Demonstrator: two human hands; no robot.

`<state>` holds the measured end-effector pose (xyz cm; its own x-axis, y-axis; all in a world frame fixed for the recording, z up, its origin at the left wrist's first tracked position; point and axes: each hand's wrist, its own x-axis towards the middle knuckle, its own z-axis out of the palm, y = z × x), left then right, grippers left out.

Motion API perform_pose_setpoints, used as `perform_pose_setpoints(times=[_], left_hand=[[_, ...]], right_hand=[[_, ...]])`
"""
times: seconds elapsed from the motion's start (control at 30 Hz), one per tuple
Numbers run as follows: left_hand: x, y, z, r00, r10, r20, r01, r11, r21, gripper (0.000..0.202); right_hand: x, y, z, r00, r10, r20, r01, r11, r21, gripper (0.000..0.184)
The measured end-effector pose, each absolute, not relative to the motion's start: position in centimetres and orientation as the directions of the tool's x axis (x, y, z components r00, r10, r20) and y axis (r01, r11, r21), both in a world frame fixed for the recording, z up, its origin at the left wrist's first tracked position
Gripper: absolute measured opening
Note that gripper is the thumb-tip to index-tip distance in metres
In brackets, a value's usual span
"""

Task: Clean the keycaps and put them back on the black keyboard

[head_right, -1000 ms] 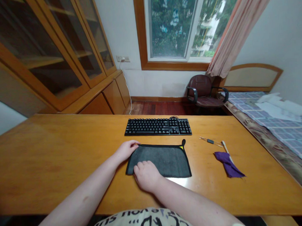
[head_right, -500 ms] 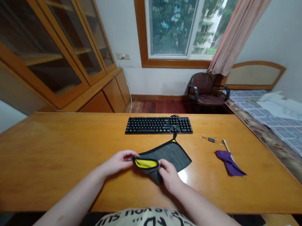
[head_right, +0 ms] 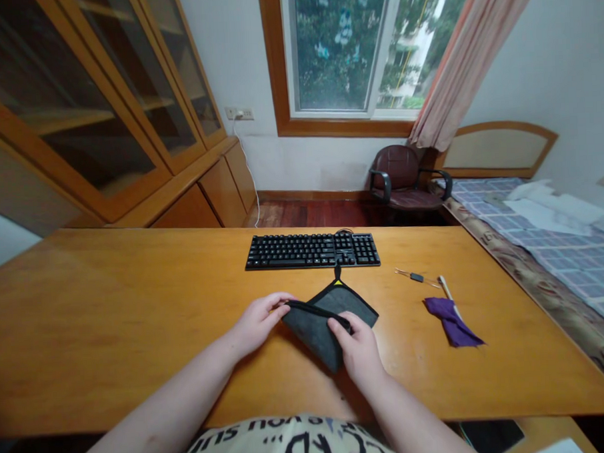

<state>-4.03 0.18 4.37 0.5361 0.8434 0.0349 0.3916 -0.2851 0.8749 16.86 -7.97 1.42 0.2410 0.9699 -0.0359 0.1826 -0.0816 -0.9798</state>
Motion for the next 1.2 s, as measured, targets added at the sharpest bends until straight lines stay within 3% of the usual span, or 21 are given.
perform_pose_setpoints(times=[0.13, 0.3, 0.5, 0.6, 0.67, 0.77, 0.87, 1.0, 1.2], left_hand=[[-2.2, 0.2, 3.6, 0.471, 0.88, 0.067, 0.329, -0.246, 0.912, 0.029], [-0.5, 0.7, 2.5, 0.423, 0.906, 0.01, 0.332, -0.165, 0.929, 0.026], [1.1, 2.2, 1.3, 0.377, 0.92, -0.106, 0.204, 0.029, 0.979, 0.032], [1.6, 2.5, 0.3, 0.459, 0.862, -0.215, 0.136, 0.171, 0.976, 0.033], [1.9, 2.5, -0.6, 0.515, 0.819, -0.253, 0.112, 0.229, 0.967, 0.044], [2.3, 2.4, -1.8, 0.492, 0.84, -0.229, 0.171, 0.164, 0.971, 0.05], [2.6, 2.5, -2.9, 0.448, 0.884, -0.136, 0.303, -0.008, 0.953, 0.046], [2.8, 2.7, -3.1, 0.444, 0.896, -0.013, 0.489, -0.23, 0.842, 0.038], [3.3, 2.0, -1.6, 0.42, 0.907, 0.018, 0.658, -0.318, 0.682, 0.038]], right_hand=[[18.4, -7.5, 1.0, 0.294, 0.949, -0.115, 0.055, -0.136, -0.989, 0.04], [19.2, -7.9, 0.5, 0.313, 0.941, -0.127, 0.068, -0.155, -0.986, 0.038], [21.0, -7.0, -0.1, 0.343, 0.939, -0.004, 0.318, -0.12, -0.94, 0.038], [22.4, -6.0, -0.5, 0.35, 0.937, 0.007, 0.492, -0.177, -0.852, 0.038], [23.2, -5.5, -0.7, 0.33, 0.944, 0.01, 0.607, -0.204, -0.769, 0.036], [24.0, -5.0, -1.0, 0.301, 0.953, 0.003, 0.738, -0.231, -0.634, 0.034], [24.1, -4.7, -1.2, 0.298, 0.955, 0.011, 0.805, -0.245, -0.54, 0.035], [23.9, -4.6, -1.4, 0.313, 0.95, 0.002, 0.825, -0.271, -0.496, 0.035], [23.9, -4.6, -2.0, 0.309, 0.95, 0.041, 0.843, -0.254, -0.474, 0.037]])
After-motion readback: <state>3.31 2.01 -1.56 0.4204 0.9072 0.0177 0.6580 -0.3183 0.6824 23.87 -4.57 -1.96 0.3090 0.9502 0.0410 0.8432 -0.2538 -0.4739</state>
